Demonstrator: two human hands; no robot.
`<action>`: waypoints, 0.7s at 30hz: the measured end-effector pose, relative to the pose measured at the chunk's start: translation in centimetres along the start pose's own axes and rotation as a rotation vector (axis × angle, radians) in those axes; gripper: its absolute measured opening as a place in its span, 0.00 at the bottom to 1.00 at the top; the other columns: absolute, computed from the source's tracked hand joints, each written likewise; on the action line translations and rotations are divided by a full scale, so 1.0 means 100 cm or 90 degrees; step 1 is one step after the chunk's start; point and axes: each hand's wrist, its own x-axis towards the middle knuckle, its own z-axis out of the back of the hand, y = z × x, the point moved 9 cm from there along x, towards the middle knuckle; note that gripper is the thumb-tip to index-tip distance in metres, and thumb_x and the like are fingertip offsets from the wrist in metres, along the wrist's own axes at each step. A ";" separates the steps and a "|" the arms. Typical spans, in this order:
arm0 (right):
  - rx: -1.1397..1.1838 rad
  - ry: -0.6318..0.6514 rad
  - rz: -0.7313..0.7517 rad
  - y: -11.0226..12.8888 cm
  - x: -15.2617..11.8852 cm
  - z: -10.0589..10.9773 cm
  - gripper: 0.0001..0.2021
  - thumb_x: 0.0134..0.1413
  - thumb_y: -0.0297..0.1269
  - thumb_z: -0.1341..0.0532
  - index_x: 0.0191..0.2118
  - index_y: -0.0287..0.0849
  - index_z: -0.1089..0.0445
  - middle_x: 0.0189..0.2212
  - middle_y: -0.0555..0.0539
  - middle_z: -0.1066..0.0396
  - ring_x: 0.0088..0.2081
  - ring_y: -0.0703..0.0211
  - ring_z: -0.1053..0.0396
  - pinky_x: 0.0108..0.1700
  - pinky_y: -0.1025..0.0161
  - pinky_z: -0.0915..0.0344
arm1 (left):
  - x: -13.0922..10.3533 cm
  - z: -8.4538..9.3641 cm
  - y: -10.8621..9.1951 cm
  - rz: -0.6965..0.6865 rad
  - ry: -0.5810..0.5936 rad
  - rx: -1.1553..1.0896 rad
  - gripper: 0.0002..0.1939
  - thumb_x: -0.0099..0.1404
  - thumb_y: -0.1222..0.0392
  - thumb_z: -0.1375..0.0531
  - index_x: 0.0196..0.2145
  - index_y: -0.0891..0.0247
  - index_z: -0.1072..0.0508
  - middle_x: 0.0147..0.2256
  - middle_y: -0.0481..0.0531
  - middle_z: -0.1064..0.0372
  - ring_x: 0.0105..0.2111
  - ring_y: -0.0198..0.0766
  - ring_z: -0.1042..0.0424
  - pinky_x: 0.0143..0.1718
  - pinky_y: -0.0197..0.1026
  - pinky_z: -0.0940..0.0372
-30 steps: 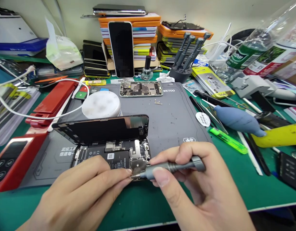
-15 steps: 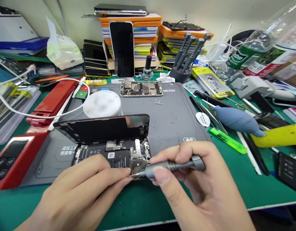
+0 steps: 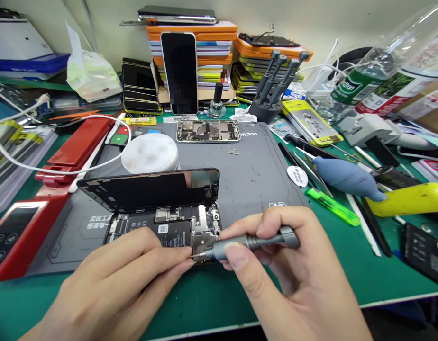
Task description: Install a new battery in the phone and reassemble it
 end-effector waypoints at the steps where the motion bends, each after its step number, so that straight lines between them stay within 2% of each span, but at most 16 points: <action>1: -0.004 -0.001 0.004 0.001 0.000 0.001 0.17 0.65 0.48 0.24 0.45 0.56 0.33 0.40 0.55 0.16 0.33 0.60 0.16 0.41 0.72 0.19 | 0.000 0.000 0.000 0.002 0.001 -0.001 0.07 0.82 0.67 0.38 0.52 0.59 0.21 0.36 0.45 0.26 0.32 0.35 0.25 0.35 0.41 0.28; 7: -0.017 0.006 0.024 0.008 0.003 0.002 0.17 0.64 0.48 0.24 0.45 0.57 0.33 0.39 0.55 0.16 0.30 0.60 0.17 0.38 0.73 0.19 | -0.001 0.000 0.000 0.004 0.010 0.006 0.07 0.83 0.66 0.39 0.51 0.59 0.20 0.36 0.45 0.26 0.32 0.35 0.25 0.34 0.41 0.29; 12: -0.004 -0.001 0.006 0.003 0.002 0.003 0.17 0.63 0.49 0.24 0.44 0.57 0.33 0.39 0.55 0.16 0.30 0.59 0.17 0.37 0.73 0.19 | -0.001 -0.001 0.001 0.007 0.023 0.007 0.07 0.83 0.65 0.38 0.51 0.59 0.19 0.35 0.46 0.25 0.32 0.35 0.25 0.34 0.41 0.29; 18: 0.014 -0.065 -0.042 0.001 0.013 0.007 0.26 0.49 0.55 0.18 0.43 0.54 0.31 0.35 0.49 0.18 0.32 0.45 0.17 0.33 0.58 0.15 | -0.003 0.000 0.001 0.000 0.025 0.013 0.08 0.83 0.65 0.39 0.49 0.59 0.18 0.36 0.46 0.23 0.33 0.35 0.24 0.34 0.40 0.29; 21: 0.010 -0.067 -0.038 0.006 0.018 0.006 0.27 0.47 0.58 0.19 0.43 0.55 0.31 0.35 0.48 0.20 0.36 0.42 0.17 0.33 0.55 0.16 | -0.002 0.001 0.003 0.010 0.025 0.015 0.08 0.83 0.66 0.39 0.50 0.59 0.18 0.36 0.46 0.24 0.33 0.35 0.24 0.34 0.41 0.29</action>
